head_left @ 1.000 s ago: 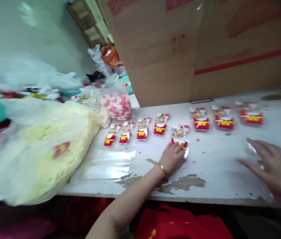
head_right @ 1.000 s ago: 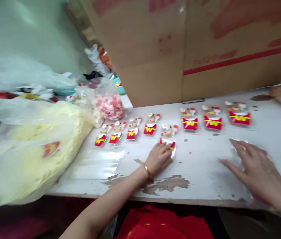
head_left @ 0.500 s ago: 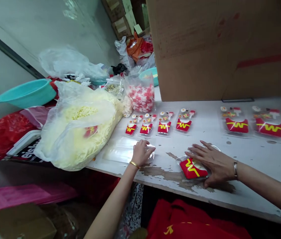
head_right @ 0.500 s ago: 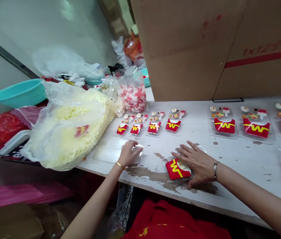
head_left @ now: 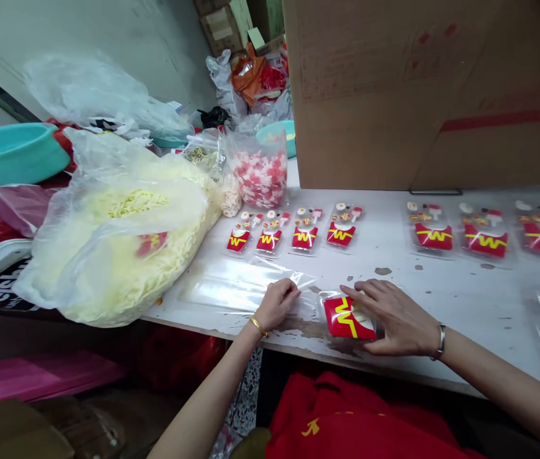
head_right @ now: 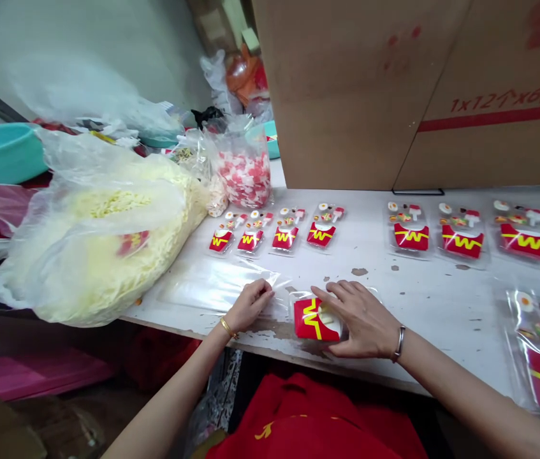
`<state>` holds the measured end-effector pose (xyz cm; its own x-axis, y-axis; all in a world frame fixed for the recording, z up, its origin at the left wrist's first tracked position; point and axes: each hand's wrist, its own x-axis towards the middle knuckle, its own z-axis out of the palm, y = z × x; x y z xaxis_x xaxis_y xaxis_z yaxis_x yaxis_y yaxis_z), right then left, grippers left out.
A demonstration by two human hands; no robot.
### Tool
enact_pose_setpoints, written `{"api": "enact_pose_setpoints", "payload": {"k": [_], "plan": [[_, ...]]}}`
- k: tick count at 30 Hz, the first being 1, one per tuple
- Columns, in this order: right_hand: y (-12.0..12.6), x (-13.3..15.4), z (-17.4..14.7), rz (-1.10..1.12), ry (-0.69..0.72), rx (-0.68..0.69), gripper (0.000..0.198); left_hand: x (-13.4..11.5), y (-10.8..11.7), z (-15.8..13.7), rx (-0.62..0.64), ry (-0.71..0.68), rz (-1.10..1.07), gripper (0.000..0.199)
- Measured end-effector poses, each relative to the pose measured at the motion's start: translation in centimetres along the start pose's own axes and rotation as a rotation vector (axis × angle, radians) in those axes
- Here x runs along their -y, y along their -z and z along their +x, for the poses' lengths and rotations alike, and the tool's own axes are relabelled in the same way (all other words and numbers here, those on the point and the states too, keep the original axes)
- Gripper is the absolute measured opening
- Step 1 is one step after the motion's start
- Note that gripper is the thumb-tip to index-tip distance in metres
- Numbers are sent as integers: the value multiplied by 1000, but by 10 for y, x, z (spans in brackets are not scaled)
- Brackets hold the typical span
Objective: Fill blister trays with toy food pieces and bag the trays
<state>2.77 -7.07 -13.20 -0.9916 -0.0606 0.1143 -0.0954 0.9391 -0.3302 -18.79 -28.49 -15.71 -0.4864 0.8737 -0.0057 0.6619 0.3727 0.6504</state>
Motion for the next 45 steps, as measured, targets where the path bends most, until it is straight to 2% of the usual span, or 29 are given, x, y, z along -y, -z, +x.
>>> {"api": "enact_pose_setpoints", "payload": {"k": [3,5,8,11,15,18,20,24,27,29,31,34,39,45], "plan": [[5,6,-6,-15,-13,58,90,-12,-6,5,123,-39,-199,27],[5,8,-10,-26,-30,109,90,-18,-10,11,170,-58,-248,27],[1,12,-11,-28,-48,162,96,-25,-17,21,223,-120,-231,26],[-5,16,-9,-40,-67,201,101,-35,-20,25,261,-216,-123,23],[-12,20,-6,-71,-96,201,101,-56,-18,16,203,-286,40,23],[-15,22,-7,-82,-105,188,103,-73,-25,3,151,-303,173,45],[-17,24,-8,-86,-116,179,103,-80,-36,-2,137,-271,261,48],[-22,26,-9,-91,-144,156,103,-81,-53,-7,86,-232,392,40],[-23,25,-10,-78,-169,138,103,-76,-51,-13,-25,-198,476,37],[-23,25,-10,-74,-191,134,103,-72,-46,-19,-74,-113,549,24],[-22,26,-10,-77,-210,134,102,-68,-43,-24,-64,-59,604,7],[-20,25,-9,-101,-251,139,100,-64,-44,-29,-7,-68,589,19],[-20,21,-11,-163,-329,146,97,-70,-53,-30,62,-89,442,17],[-19,19,-13,-211,-407,138,95,-95,-74,-29,14,-108,409,13]]}}
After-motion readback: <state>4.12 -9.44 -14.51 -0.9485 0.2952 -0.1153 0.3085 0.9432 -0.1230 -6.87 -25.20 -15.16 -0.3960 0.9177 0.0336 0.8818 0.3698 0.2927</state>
